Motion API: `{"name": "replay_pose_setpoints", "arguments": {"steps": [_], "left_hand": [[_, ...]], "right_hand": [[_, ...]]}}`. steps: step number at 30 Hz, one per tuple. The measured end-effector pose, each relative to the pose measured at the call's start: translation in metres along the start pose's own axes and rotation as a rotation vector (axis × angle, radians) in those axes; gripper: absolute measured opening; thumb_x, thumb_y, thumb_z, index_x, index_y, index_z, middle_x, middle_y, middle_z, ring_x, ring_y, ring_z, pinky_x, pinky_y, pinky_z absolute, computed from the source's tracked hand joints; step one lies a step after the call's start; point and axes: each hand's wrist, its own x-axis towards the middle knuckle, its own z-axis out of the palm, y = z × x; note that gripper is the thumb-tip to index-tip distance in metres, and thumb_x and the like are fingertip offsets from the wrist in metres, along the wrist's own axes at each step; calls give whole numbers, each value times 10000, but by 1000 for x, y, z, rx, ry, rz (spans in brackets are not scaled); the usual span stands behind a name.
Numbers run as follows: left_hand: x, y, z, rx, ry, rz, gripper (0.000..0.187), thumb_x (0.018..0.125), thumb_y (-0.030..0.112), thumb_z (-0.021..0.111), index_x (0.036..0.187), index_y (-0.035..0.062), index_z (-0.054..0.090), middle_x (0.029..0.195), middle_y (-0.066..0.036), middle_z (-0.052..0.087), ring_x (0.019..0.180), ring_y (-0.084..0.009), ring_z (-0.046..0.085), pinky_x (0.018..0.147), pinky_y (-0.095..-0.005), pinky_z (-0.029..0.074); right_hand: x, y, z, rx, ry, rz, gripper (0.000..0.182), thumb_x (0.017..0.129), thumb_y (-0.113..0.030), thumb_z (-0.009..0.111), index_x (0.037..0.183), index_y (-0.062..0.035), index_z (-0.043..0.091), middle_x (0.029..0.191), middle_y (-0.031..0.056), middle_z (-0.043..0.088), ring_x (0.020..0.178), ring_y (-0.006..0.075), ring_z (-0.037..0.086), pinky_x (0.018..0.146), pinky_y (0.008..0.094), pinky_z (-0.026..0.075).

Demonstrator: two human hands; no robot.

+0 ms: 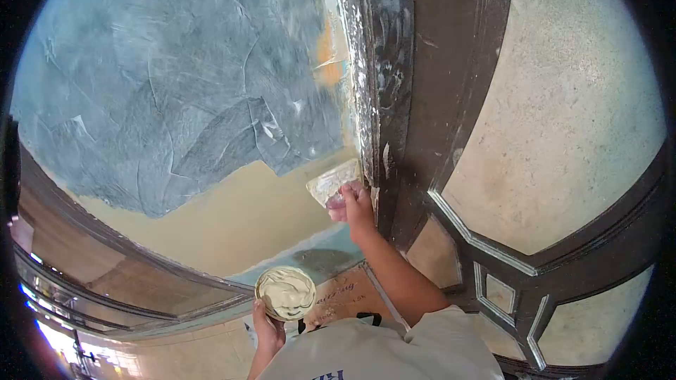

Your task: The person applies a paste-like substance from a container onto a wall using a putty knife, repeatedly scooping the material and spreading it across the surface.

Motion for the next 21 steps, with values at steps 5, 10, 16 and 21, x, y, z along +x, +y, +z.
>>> {"name": "replay_pose_setpoints", "arguments": {"steps": [5,10,16,21], "left_hand": [[0,-2,-4,13,4,-16,473,1046,327,394,1452,87,356,1412,-109,489,1274,-265,535,1016,-427,507],[0,-2,-5,29,-33,8,471,1046,336,391,1444,86,365,1402,-108,499,1256,-258,551,997,-420,524],[0,-3,-9,17,-9,-8,449,1046,302,382,1428,67,371,1373,-120,516,1239,-252,557,993,-406,517],[-3,-4,-4,-27,83,-3,434,1048,278,379,1413,44,377,1354,-133,521,1239,-256,548,1006,-403,497]], "right_hand": [[7,-30,14,15,-30,7,234,997,-320,570,1071,-100,542,880,43,616,706,180,680,532,307,568],[-6,15,-14,0,36,76,209,1006,-324,544,1073,-127,550,919,28,621,721,164,673,530,310,569],[-6,-37,17,-16,-21,-86,220,1006,-341,543,1071,-130,548,962,33,617,697,159,660,539,289,552],[13,2,-3,-3,-37,-63,217,1010,-305,552,1061,-97,518,896,50,636,711,173,685,547,318,584]]}}
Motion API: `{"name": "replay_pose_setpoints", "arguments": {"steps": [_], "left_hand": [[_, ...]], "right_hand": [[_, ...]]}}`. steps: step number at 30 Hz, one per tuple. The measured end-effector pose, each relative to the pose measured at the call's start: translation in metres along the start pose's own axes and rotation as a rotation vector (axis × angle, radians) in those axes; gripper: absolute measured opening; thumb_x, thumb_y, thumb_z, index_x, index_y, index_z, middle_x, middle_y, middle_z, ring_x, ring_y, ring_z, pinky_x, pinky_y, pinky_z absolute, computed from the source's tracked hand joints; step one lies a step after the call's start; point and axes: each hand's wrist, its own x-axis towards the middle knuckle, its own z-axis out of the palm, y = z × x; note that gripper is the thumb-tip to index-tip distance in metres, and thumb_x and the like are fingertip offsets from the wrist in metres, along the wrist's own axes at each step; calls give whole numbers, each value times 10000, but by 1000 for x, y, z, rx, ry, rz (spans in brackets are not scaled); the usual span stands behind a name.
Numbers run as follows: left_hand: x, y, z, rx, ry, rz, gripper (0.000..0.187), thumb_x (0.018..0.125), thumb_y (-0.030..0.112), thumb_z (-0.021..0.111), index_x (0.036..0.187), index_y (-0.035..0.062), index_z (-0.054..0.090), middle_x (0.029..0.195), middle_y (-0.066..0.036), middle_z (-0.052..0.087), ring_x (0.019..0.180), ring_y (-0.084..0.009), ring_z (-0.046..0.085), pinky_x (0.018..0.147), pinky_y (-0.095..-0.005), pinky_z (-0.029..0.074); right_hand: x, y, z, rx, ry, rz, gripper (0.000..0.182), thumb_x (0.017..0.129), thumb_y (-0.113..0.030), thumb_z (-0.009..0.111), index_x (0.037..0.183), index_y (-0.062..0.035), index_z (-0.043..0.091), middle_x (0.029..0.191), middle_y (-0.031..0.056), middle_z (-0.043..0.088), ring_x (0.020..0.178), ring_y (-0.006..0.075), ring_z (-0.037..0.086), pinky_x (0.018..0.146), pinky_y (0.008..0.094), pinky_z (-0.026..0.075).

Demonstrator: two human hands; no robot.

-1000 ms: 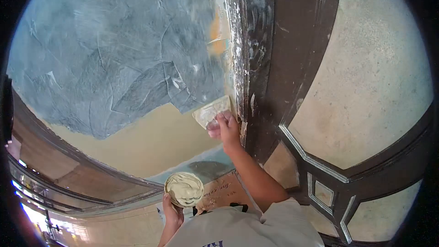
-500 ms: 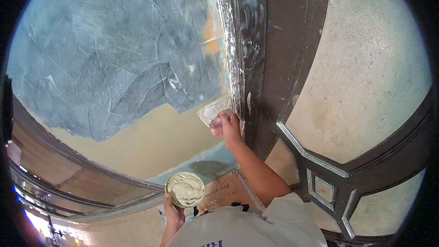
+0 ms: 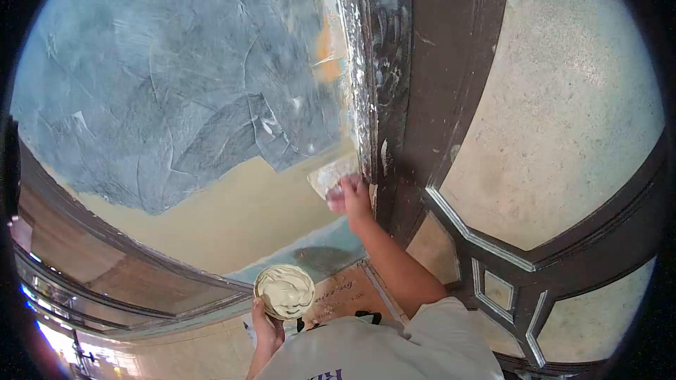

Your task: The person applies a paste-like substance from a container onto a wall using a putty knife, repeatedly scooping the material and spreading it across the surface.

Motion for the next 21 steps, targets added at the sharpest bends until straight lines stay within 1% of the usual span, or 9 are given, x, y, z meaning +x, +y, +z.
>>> {"name": "replay_pose_setpoints", "arguments": {"steps": [2,4,6,10,12,14,15,17,21], "left_hand": [[0,-1,-6,2,-73,-10,442,1045,286,387,1423,56,371,1373,-129,503,1249,-258,539,1003,-401,497],[2,-3,-11,7,-45,-12,447,1044,288,391,1427,58,369,1381,-125,496,1251,-257,537,1003,-401,497],[0,-3,-14,19,-13,-23,451,1044,290,396,1431,60,366,1389,-122,489,1254,-257,534,1003,-401,498],[-1,-3,-10,41,4,-9,440,1044,325,377,1415,88,381,1379,-114,513,1245,-255,555,988,-400,524],[0,-2,-10,49,-37,6,438,1044,323,379,1409,81,382,1372,-117,516,1238,-258,559,987,-401,525],[-2,-4,-16,56,11,-17,442,1043,320,387,1408,72,380,1376,-125,510,1242,-264,555,988,-405,523],[0,-7,-20,43,9,4,442,1041,322,393,1407,75,382,1377,-125,510,1241,-263,555,986,-405,524],[1,-10,-25,29,4,26,443,1039,324,399,1406,77,384,1377,-125,510,1240,-262,556,985,-406,525],[-2,0,-21,23,-28,0,445,1034,334,413,1406,91,398,1372,-117,516,1240,-261,555,984,-408,525]], "right_hand": [[-12,21,-9,29,39,119,202,1014,-296,544,1066,-103,513,907,47,637,713,172,684,547,324,585],[-15,18,-5,4,43,172,177,1019,-276,536,1088,-115,509,922,50,636,719,174,685,546,316,583],[-9,12,6,99,31,44,199,1015,-277,546,1125,-116,506,956,57,639,712,175,687,557,306,584],[-5,-27,25,47,-63,-13,257,1010,-275,551,1153,-69,497,1016,83,635,776,183,695,584,301,591],[1,-1,13,41,-30,14,269,1005,-265,557,1163,-57,494,1034,91,630,803,185,694,588,301,595],[3,55,-18,-38,54,26,197,1008,-309,547,1076,-125,537,940,26,615,777,149,669,583,307,571],[-2,74,-31,-38,53,25,197,1008,-309,547,1076,-125,537,940,26,615,777,149,669,583,307,571],[-10,98,-49,-131,178,214,188,1010,-306,540,1071,-128,542,939,26,615,781,150,669,576,305,574],[-10,54,-27,-46,82,80,140,1006,-265,529,1057,-135,544,950,34,613,782,165,674,562,324,580]]}}
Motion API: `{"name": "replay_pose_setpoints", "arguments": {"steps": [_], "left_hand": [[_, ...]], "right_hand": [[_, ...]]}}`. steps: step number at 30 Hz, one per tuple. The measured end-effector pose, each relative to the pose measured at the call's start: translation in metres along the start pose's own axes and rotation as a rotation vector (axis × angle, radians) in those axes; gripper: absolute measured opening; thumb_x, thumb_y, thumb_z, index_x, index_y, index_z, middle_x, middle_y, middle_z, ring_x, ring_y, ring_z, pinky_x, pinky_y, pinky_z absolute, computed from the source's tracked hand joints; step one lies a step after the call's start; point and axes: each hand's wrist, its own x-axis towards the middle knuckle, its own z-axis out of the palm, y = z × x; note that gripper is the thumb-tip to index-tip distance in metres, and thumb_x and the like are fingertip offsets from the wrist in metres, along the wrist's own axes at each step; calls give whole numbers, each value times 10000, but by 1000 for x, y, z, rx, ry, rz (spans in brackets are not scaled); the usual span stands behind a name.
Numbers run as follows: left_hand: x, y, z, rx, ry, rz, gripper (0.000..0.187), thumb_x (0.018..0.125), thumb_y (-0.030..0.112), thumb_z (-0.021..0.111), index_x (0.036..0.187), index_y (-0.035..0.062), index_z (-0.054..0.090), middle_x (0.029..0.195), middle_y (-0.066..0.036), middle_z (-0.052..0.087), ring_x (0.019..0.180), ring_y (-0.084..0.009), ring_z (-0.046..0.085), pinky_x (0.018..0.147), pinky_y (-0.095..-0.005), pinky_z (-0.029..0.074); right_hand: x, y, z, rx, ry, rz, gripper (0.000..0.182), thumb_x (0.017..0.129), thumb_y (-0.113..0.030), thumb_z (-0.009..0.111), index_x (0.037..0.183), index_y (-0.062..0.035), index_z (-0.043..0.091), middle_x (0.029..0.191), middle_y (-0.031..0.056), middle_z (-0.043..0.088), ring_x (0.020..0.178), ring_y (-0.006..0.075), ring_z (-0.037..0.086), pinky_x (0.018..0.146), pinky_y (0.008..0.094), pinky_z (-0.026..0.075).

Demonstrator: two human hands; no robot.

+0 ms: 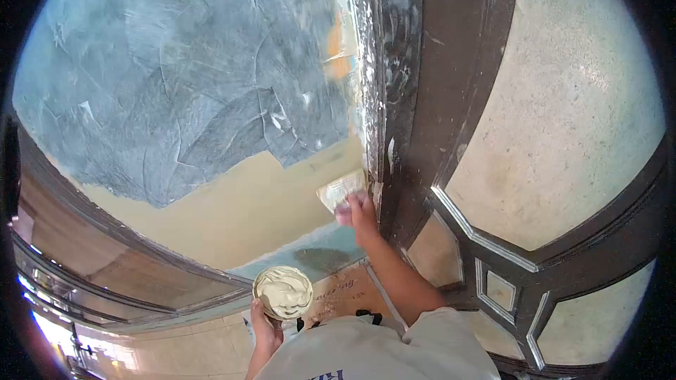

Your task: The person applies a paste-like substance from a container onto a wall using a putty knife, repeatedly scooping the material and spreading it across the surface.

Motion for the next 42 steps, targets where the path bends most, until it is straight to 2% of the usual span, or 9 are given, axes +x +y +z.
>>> {"name": "replay_pose_setpoints", "arguments": {"steps": [5,13,19,22,25,27,30,37,42], "left_hand": [[2,-3,-4,20,-5,-16,453,1031,333,415,1417,97,398,1382,-112,511,1248,-267,550,987,-417,524],[-8,8,0,31,21,-31,475,1040,354,406,1437,95,379,1411,-116,487,1272,-277,534,1014,-445,508],[-1,10,-9,9,-9,-9,471,1037,333,397,1441,92,375,1421,-116,485,1276,-279,533,1014,-437,508],[-2,15,-12,14,9,-24,470,1061,302,371,1479,91,327,1424,-113,483,1277,-247,528,1011,-402,509],[5,12,-33,-19,-24,-15,461,1061,289,371,1473,84,336,1420,-113,487,1280,-248,524,1014,-400,503],[5,17,-33,-3,-13,7,467,1046,308,383,1454,84,356,1412,-121,491,1268,-264,536,1007,-417,510],[3,21,-36,24,23,5,480,1032,337,394,1439,84,374,1407,-128,493,1258,-281,546,999,-435,517],[9,24,-33,6,67,-42,518,1042,290,402,1508,94,286,1413,-104,482,1268,-243,525,985,-379,518],[15,22,-32,49,22,-27,451,1034,317,395,1424,90,395,1399,-112,506,1263,-260,544,1006,-435,514]], "right_hand": [[8,-39,19,93,-39,-61,236,992,-306,557,1124,-110,549,1019,57,616,831,182,683,567,313,575],[3,69,-29,-21,94,296,244,1000,-281,561,1152,-95,519,1054,77,637,808,205,696,580,337,595],[-45,0,62,127,-177,-23,172,1004,-254,572,1092,-123,507,959,79,636,756,185,690,593,306,579],[-49,-11,90,92,-210,9,192,1010,-266,567,1090,-105,502,982,68,624,781,177,687,609,295,578],[-33,36,79,100,-103,-17,275,999,-231,584,1179,-53,476,1029,88,627,741,187,685,604,279,580],[-32,72,55,66,-61,5,188,1022,-268,545,1100,-106,492,967,79,637,762,171,680,594,295,574],[-39,105,27,2,-13,191,191,1021,-255,544,1119,-103,485,975,69,624,766,175,677,578,298,574],[-62,30,83,97,-73,-3,174,1016,-228,548,1105,-85,500,954,53,630,742,163,667,558,281,565],[-67,-14,115,211,-231,-119,226,1007,-206,571,1131,-37,487,995,84,630,730,150,672,579,275,581]]}}
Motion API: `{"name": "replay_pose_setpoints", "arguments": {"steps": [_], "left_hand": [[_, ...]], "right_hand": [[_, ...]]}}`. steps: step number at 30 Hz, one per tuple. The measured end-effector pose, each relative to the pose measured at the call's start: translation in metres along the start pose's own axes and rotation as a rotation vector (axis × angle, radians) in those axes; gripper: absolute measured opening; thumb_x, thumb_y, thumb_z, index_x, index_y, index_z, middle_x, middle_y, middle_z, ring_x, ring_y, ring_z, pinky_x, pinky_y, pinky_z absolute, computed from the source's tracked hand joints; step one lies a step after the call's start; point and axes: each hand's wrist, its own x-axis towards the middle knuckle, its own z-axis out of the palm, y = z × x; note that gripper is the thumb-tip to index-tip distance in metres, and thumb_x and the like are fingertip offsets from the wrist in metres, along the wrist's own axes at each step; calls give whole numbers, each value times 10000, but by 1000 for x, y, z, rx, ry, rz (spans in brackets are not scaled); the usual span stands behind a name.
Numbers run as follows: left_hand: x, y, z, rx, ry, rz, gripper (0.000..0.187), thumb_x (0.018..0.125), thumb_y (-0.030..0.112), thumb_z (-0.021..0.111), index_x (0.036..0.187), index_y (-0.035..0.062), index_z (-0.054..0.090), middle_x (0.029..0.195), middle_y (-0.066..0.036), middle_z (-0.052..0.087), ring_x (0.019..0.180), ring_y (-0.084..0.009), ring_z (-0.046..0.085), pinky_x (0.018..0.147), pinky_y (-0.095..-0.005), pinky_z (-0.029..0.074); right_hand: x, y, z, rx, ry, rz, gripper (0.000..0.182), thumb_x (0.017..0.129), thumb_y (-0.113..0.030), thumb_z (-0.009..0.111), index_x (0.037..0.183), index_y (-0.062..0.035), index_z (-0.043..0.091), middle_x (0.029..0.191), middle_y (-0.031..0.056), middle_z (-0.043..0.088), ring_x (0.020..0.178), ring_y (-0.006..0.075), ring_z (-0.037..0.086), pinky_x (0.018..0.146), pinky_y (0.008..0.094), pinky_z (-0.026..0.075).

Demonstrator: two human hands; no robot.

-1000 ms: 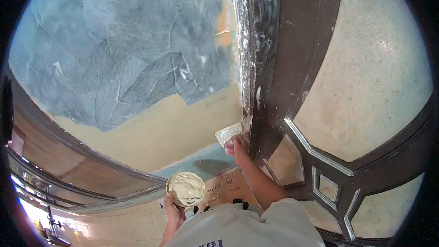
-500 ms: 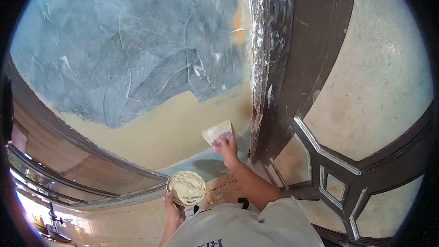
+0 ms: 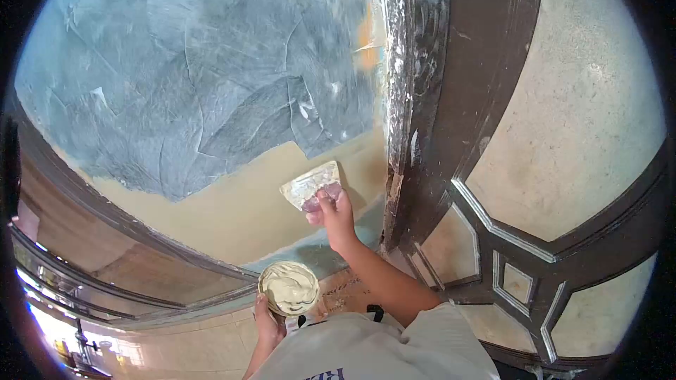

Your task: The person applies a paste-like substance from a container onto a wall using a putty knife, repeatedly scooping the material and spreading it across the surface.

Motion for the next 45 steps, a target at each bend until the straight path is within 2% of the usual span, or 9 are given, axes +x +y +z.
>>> {"name": "replay_pose_setpoints", "arguments": {"steps": [12,15,17,19,23,28,32,34,45], "left_hand": [[4,-5,-13,5,-18,11,467,1039,339,399,1440,101,387,1399,-106,509,1255,-257,547,995,-441,515],[0,2,-5,-45,5,1,476,1043,244,372,1475,54,315,1398,-139,490,1271,-266,527,1015,-401,497],[0,0,-7,-66,5,-6,474,1043,247,375,1473,57,317,1397,-136,491,1273,-264,524,1021,-402,492],[0,-2,-8,-88,4,-16,472,1043,249,378,1472,60,318,1395,-134,492,1276,-261,521,1028,-403,487],[1,-1,-8,-81,-22,-4,465,1048,260,376,1469,69,322,1406,-126,485,1289,-254,507,1044,-401,476],[-1,4,-8,-69,10,-18,456,1054,263,362,1466,72,327,1404,-126,489,1274,-254,522,1037,-401,487],[-5,12,-9,-38,-25,13,472,1036,355,404,1426,89,392,1393,-102,514,1255,-254,550,1007,-428,507],[-5,16,-11,-41,-20,13,473,1036,355,402,1425,86,393,1390,-103,517,1256,-255,548,1010,-428,505],[-4,25,-25,-55,18,12,463,1036,312,389,1435,77,383,1420,-117,486,1278,-275,522,1049,-441,462]], "right_hand": [[5,-12,25,-42,36,-3,154,1018,-184,544,1125,-77,512,928,59,654,671,131,655,556,277,559],[12,16,-3,-39,72,36,219,1003,-199,575,1118,-31,497,943,77,618,738,152,659,576,265,575],[8,35,-27,-46,64,72,245,992,-207,586,1122,-23,488,994,96,610,748,164,657,593,265,583],[4,74,-58,-204,211,68,175,1010,-208,554,1086,-64,490,912,100,628,673,164,659,558,285,574],[-10,104,-84,-295,286,172,190,1003,-211,569,1100,-66,493,929,93,630,706,166,665,555,288,573],[-32,37,-3,-107,132,67,187,998,-179,573,1118,-59,493,939,76,634,720,149,669,530,279,560],[-25,3,49,-63,-16,-19,248,997,-172,571,1173,-27,472,1027,92,615,791,159,683,570,273,583],[-23,-9,69,-48,-27,-63,164,1007,-159,555,1121,-56,499,893,67,641,647,137,659,514,275,550],[-10,-33,102,-26,-24,-125,186,1010,-154,538,1150,-46,479,930,81,639,556,148,642,499,279,548]]}}
